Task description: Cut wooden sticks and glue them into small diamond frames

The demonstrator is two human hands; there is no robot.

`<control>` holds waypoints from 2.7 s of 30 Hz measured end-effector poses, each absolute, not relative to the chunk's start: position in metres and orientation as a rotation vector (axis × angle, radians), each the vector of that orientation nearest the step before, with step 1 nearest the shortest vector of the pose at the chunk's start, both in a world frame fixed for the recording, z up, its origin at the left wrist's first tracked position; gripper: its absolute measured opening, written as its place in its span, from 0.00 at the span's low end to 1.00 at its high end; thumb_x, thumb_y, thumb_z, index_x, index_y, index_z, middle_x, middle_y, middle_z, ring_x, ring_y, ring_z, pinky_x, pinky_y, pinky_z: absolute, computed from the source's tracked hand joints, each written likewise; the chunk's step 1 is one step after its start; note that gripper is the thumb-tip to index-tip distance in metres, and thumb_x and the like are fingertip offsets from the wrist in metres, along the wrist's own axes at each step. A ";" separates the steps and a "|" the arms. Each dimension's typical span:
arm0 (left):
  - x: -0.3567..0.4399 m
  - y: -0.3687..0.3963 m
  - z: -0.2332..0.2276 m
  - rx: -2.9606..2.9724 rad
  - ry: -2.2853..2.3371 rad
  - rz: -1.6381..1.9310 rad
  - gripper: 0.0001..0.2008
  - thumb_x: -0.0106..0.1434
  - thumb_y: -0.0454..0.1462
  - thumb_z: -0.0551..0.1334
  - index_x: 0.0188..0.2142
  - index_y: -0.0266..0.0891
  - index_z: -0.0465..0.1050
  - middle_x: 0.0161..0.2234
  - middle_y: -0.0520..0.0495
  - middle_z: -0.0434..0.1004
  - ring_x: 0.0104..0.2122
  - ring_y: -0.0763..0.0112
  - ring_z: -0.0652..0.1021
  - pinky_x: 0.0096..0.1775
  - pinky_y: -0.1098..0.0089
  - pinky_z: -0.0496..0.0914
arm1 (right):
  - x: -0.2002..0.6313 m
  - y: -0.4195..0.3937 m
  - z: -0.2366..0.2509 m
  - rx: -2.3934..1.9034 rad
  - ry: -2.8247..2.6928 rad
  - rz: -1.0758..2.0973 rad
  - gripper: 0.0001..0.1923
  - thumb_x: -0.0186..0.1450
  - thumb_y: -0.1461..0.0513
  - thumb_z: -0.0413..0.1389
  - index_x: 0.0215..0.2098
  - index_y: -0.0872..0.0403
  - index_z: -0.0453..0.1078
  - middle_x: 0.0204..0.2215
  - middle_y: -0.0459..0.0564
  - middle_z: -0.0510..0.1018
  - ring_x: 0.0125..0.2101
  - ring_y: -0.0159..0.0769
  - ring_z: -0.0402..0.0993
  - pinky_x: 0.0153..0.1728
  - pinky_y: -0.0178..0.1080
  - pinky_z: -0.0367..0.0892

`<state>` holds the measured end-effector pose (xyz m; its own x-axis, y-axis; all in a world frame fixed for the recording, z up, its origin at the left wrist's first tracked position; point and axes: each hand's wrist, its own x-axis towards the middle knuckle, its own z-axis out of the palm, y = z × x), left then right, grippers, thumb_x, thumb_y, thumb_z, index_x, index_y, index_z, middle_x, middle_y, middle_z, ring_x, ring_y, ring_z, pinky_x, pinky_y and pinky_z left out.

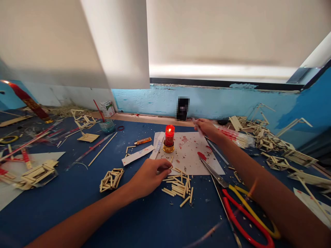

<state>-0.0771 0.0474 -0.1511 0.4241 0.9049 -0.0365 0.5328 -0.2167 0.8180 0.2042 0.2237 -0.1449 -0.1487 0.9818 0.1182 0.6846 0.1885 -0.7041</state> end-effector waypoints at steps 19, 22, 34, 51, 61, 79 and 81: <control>-0.080 0.049 -0.159 1.884 1.197 0.620 0.10 0.68 0.41 0.63 0.41 0.39 0.81 0.37 0.46 0.86 0.37 0.63 0.83 0.43 0.64 0.75 | 0.159 0.171 -0.018 -0.961 -2.852 -0.240 0.10 0.72 0.54 0.57 0.39 0.47 0.79 0.30 0.47 0.83 0.28 0.35 0.72 0.28 0.38 0.53; -0.081 0.049 -0.160 1.883 1.200 0.610 0.11 0.68 0.42 0.63 0.42 0.39 0.81 0.37 0.45 0.86 0.37 0.63 0.83 0.42 0.64 0.74 | 0.154 0.173 -0.018 -0.972 -2.877 -0.339 0.10 0.73 0.55 0.56 0.40 0.48 0.79 0.32 0.48 0.84 0.30 0.37 0.74 0.29 0.38 0.52; -0.083 0.049 -0.162 1.904 1.191 0.582 0.12 0.68 0.42 0.63 0.43 0.39 0.82 0.38 0.45 0.86 0.38 0.61 0.83 0.42 0.65 0.74 | 0.147 0.172 -0.016 -0.984 -2.901 -0.432 0.10 0.72 0.55 0.56 0.43 0.47 0.79 0.37 0.48 0.85 0.34 0.38 0.75 0.29 0.38 0.50; -0.084 0.047 -0.159 1.930 1.171 0.611 0.12 0.68 0.42 0.63 0.43 0.40 0.84 0.36 0.45 0.87 0.35 0.62 0.83 0.41 0.65 0.75 | 0.148 0.164 -0.013 -0.968 -2.905 -0.365 0.10 0.73 0.56 0.56 0.40 0.51 0.78 0.32 0.50 0.83 0.29 0.34 0.68 0.30 0.40 0.48; -0.084 0.048 -0.160 1.925 1.162 0.603 0.14 0.68 0.42 0.63 0.44 0.37 0.84 0.36 0.43 0.86 0.36 0.62 0.83 0.42 0.65 0.75 | 0.146 0.164 -0.010 -0.964 -2.935 -0.365 0.12 0.74 0.55 0.55 0.41 0.53 0.77 0.33 0.52 0.82 0.28 0.33 0.67 0.30 0.39 0.49; -0.083 0.048 -0.151 1.937 1.178 0.592 0.13 0.68 0.40 0.63 0.43 0.36 0.84 0.37 0.41 0.87 0.39 0.59 0.83 0.45 0.62 0.74 | 0.149 0.162 -0.013 -0.973 -2.943 -0.416 0.10 0.74 0.56 0.54 0.38 0.50 0.76 0.30 0.48 0.81 0.28 0.36 0.71 0.28 0.38 0.53; -0.083 0.047 -0.151 1.936 1.180 0.592 0.13 0.68 0.40 0.63 0.43 0.36 0.84 0.37 0.42 0.87 0.39 0.59 0.83 0.44 0.62 0.74 | 0.150 0.162 -0.013 -0.968 -2.944 -0.405 0.10 0.74 0.57 0.54 0.38 0.50 0.76 0.30 0.48 0.81 0.29 0.37 0.72 0.29 0.38 0.53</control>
<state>-0.0835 0.0472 -0.1514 0.4614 0.8872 -0.0061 0.5255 -0.2678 0.8076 0.1498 0.1615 -0.0127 -0.8081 0.5813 0.0957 0.5855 0.7746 0.2390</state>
